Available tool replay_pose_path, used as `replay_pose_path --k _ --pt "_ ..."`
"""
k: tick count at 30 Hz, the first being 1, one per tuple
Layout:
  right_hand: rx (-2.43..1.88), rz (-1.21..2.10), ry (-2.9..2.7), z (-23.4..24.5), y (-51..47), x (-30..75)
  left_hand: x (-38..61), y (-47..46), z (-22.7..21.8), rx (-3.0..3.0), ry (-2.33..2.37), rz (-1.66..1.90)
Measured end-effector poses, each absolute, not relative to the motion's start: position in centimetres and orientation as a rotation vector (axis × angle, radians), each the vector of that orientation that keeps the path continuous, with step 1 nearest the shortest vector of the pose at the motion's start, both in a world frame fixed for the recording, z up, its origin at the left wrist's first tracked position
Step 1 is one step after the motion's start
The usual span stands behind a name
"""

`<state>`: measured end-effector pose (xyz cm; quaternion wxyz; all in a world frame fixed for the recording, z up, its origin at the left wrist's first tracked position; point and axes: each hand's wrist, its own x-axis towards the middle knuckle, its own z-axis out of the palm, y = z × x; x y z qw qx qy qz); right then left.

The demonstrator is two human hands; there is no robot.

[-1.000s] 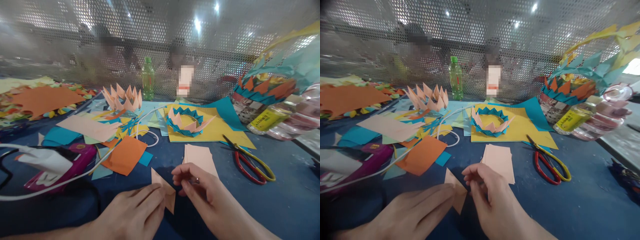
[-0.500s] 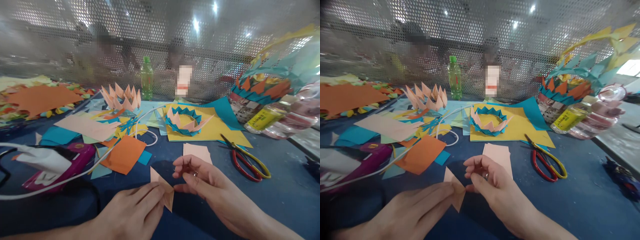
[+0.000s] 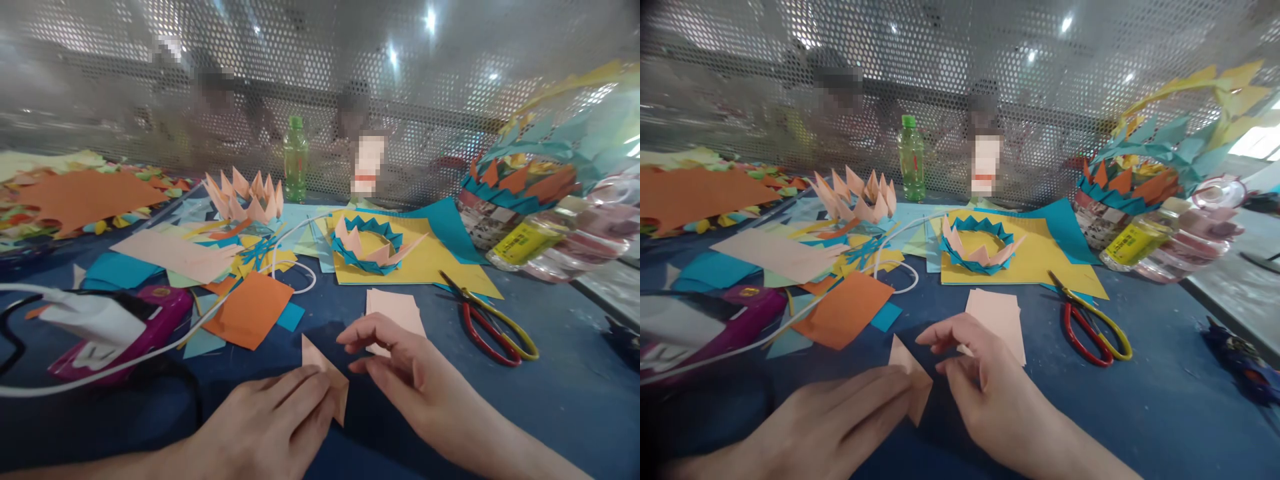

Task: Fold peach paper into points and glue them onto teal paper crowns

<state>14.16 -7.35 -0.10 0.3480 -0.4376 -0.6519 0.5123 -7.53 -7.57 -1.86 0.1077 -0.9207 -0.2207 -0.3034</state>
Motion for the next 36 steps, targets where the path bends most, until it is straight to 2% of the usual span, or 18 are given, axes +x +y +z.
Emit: replay_pose_path --k 1,5,8,11,14,19,24,29,36 --pt "-1.131 1.404 -1.642 0.1 -7.3 14.3 -7.5 -7.5 -1.9 -2.656 -0.64 -0.998" --pt "-1.045 1.635 -1.403 0.3 -7.4 14.5 -7.4 -7.4 -2.3 -2.771 -0.659 -0.767" --pt "-1.016 1.738 -1.25 0.2 -7.3 14.5 -7.5 -7.6 -2.2 -2.672 -0.657 -0.953" --pt "-1.008 1.759 -1.234 0.2 -7.2 14.2 -7.6 -7.8 -1.9 -2.807 -0.72 -0.78" --pt "-1.006 1.694 -1.395 0.3 -7.2 13.8 -7.5 -7.7 -2.5 -2.695 -0.65 -0.921" --pt "-0.923 1.366 -1.84 -0.7 -7.6 13.2 -7.3 -7.3 -3.7 -2.565 -0.641 -0.993" --pt "-0.941 0.98 -2.111 -1.9 -7.5 13.3 -7.4 -8.1 -1.6 -2.678 -0.703 -0.802" --pt "-0.791 0.582 -2.365 -2.1 -7.0 13.8 -7.1 -8.6 -1.0 -2.68 -0.777 -0.877" --pt "-0.765 0.357 -2.564 -1.0 -7.6 14.4 -7.1 -8.6 -1.8 -2.687 -0.744 -0.935"
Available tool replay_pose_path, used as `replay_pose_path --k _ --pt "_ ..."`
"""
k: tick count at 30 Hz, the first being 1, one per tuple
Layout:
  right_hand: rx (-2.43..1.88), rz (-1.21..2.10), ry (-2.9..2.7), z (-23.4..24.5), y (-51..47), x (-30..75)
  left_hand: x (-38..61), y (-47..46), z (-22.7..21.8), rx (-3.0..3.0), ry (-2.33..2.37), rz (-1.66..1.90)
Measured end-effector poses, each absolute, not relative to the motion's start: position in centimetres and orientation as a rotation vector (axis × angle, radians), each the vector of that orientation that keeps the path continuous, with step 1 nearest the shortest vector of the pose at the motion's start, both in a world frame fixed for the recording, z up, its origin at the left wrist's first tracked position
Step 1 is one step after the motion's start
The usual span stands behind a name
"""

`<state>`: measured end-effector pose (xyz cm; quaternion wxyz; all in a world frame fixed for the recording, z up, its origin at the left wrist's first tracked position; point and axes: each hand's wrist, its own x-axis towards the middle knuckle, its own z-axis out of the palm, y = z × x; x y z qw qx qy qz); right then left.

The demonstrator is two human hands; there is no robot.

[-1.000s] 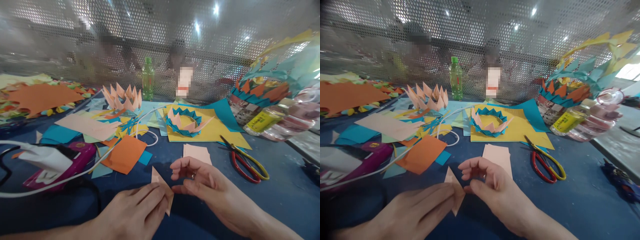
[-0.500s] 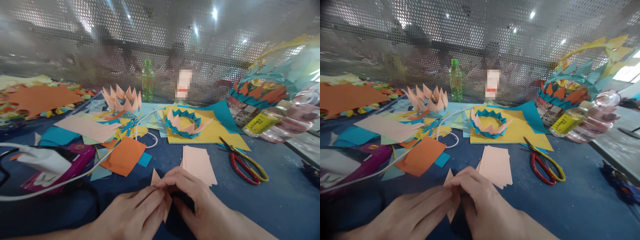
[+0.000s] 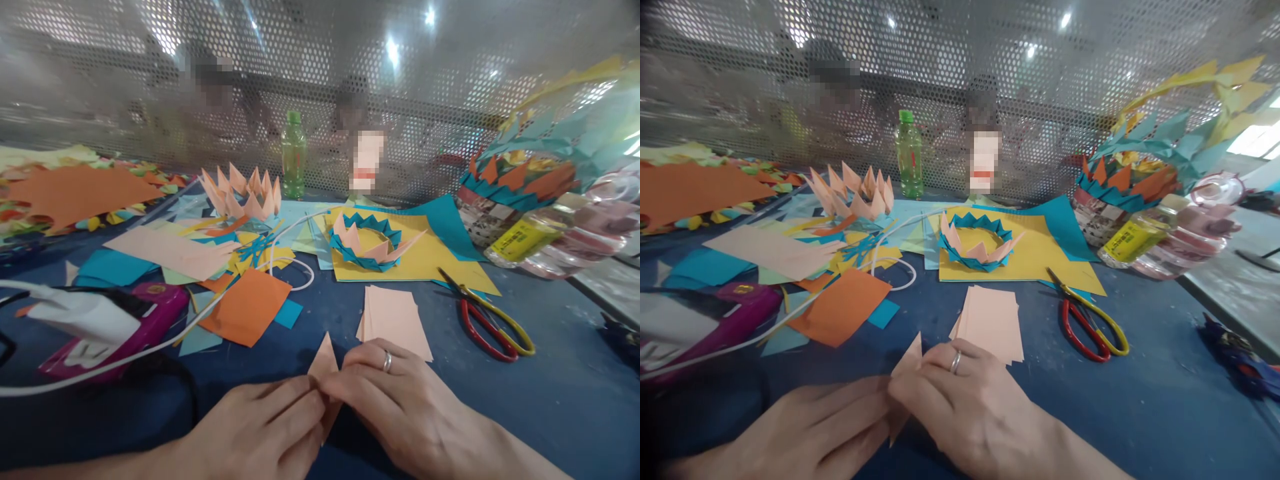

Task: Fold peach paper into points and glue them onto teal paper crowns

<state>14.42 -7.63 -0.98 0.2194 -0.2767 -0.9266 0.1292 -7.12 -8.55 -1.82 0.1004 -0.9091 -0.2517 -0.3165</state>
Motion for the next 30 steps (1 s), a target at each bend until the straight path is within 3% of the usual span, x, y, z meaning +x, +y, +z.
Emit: replay_pose_path --k 7,12,23,30 --pt "-0.737 0.483 -2.502 -1.2 -6.8 15.2 -7.6 -9.2 -2.1 -2.742 -0.804 -0.897" --pt "-0.752 0.683 -2.397 -1.8 -5.9 15.3 -8.3 -8.5 -2.6 -2.724 -0.466 -0.966" --pt "-0.795 0.912 -2.36 -1.0 -5.4 14.7 -8.9 -8.2 -2.4 -2.883 -0.347 -0.755" --pt "-0.865 0.903 -2.383 -1.2 -5.7 14.8 -8.2 -7.7 -1.4 -3.03 -0.746 -0.807"
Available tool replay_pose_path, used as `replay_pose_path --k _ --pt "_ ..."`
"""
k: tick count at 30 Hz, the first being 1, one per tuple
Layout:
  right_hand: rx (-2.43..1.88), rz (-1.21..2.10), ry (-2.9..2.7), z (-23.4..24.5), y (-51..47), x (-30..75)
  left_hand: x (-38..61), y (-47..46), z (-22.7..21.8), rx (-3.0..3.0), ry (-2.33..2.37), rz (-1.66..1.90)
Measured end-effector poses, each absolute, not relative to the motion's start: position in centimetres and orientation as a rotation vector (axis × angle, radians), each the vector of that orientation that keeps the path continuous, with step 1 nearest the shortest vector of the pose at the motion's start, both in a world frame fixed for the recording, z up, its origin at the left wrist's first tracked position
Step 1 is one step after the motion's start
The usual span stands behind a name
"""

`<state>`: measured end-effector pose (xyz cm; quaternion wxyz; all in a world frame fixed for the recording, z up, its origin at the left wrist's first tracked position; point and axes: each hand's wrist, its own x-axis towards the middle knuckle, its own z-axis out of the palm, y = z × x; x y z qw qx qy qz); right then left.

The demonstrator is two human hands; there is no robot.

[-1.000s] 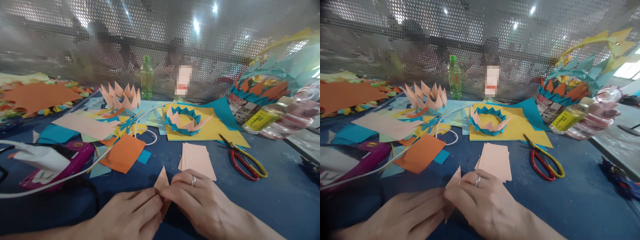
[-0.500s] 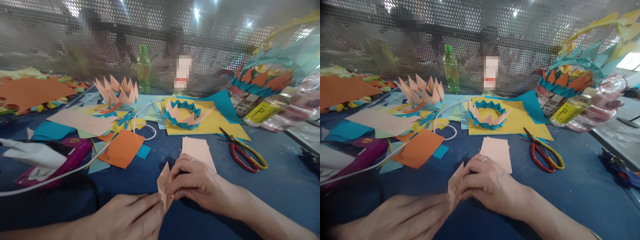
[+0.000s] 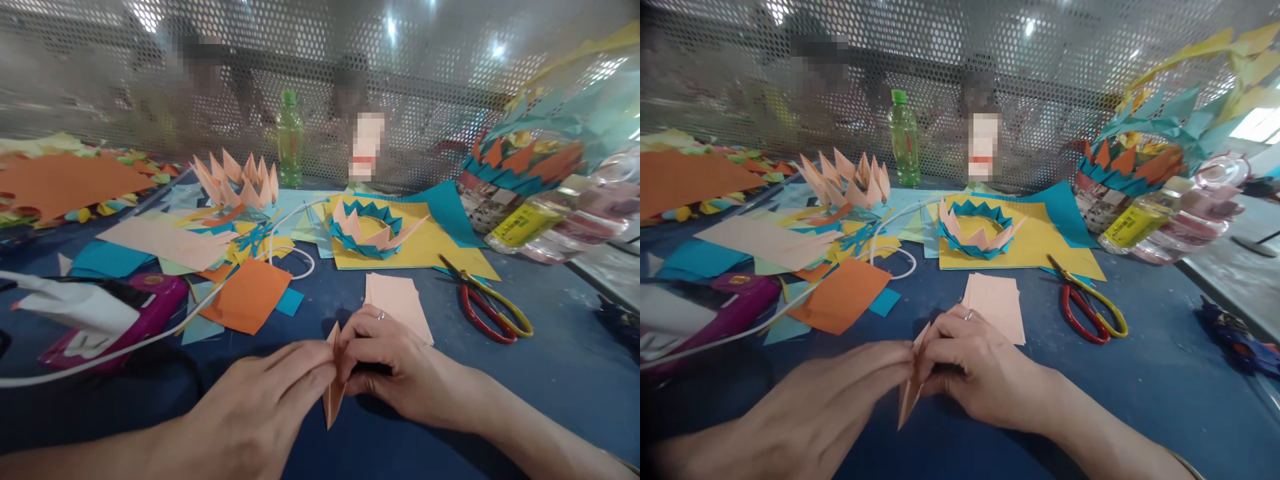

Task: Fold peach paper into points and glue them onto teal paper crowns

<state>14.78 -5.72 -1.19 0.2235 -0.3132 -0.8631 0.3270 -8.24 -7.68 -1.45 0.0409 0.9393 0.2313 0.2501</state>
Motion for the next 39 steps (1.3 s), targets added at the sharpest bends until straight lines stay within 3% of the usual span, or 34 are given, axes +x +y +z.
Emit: replay_pose_path --k 4,11,25,39 --pt "-0.805 0.853 -2.363 -1.7 -5.7 15.1 -7.9 -6.9 -1.3 2.762 0.785 0.759" --pt "-0.801 0.483 -2.409 -1.7 -5.9 15.4 -7.8 -6.1 -1.5 2.523 0.704 0.705" --pt "-0.581 0.692 -2.509 -1.1 -6.6 15.9 -7.7 -4.6 -1.3 2.224 0.644 0.548" --pt "-0.576 0.57 -2.562 -0.7 -7.0 16.2 -7.7 -4.4 -1.2 2.231 0.663 0.517"
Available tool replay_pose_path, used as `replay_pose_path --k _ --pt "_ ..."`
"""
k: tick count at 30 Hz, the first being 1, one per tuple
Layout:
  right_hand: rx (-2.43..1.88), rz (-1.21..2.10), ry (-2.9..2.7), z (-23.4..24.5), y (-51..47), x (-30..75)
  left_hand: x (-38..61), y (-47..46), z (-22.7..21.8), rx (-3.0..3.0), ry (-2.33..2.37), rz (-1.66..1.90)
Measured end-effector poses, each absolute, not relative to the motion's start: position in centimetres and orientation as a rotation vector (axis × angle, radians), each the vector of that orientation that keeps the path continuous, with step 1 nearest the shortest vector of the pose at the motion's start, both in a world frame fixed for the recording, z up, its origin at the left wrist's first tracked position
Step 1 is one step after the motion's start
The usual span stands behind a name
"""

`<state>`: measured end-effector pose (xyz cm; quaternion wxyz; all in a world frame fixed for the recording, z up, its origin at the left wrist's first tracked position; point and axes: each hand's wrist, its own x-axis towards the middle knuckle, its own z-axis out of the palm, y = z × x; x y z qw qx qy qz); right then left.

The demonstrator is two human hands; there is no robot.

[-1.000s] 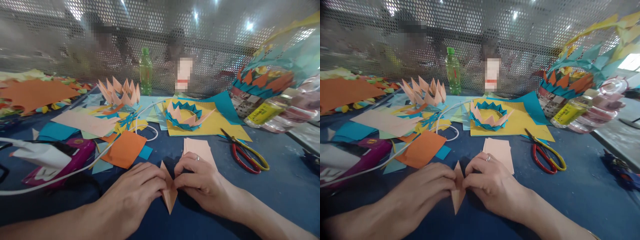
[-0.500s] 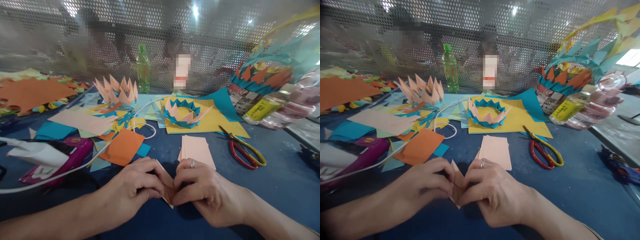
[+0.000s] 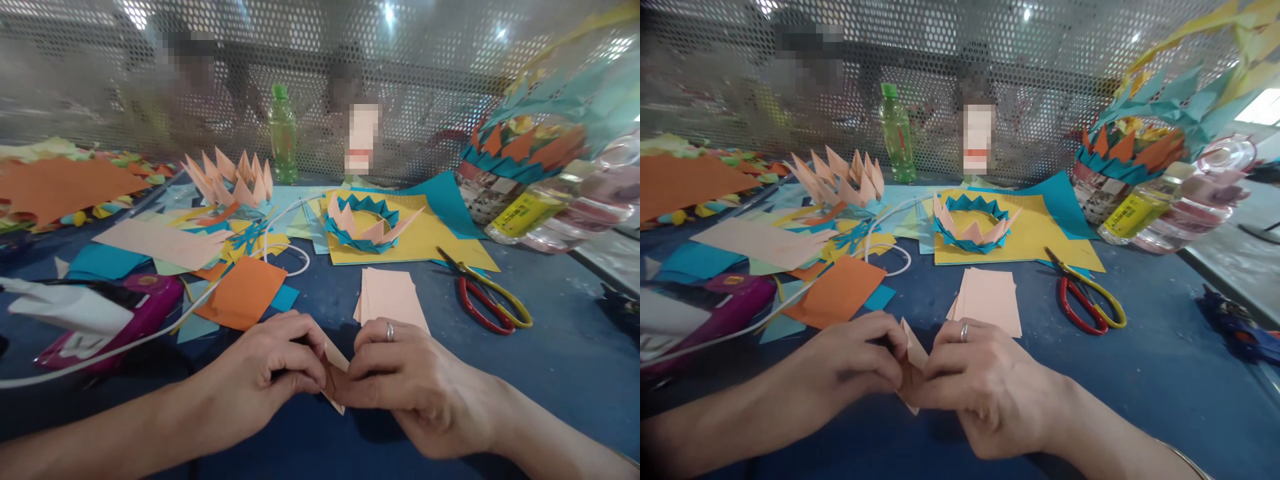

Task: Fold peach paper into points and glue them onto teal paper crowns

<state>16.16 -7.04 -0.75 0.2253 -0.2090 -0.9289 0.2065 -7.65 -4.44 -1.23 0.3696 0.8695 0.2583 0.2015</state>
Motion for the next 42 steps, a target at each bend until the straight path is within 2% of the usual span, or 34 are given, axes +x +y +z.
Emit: replay_pose_path --k 42 --pt "-0.556 0.468 -2.628 -1.0 -7.3 16.0 -6.5 -5.4 -1.6 2.131 0.844 0.558"
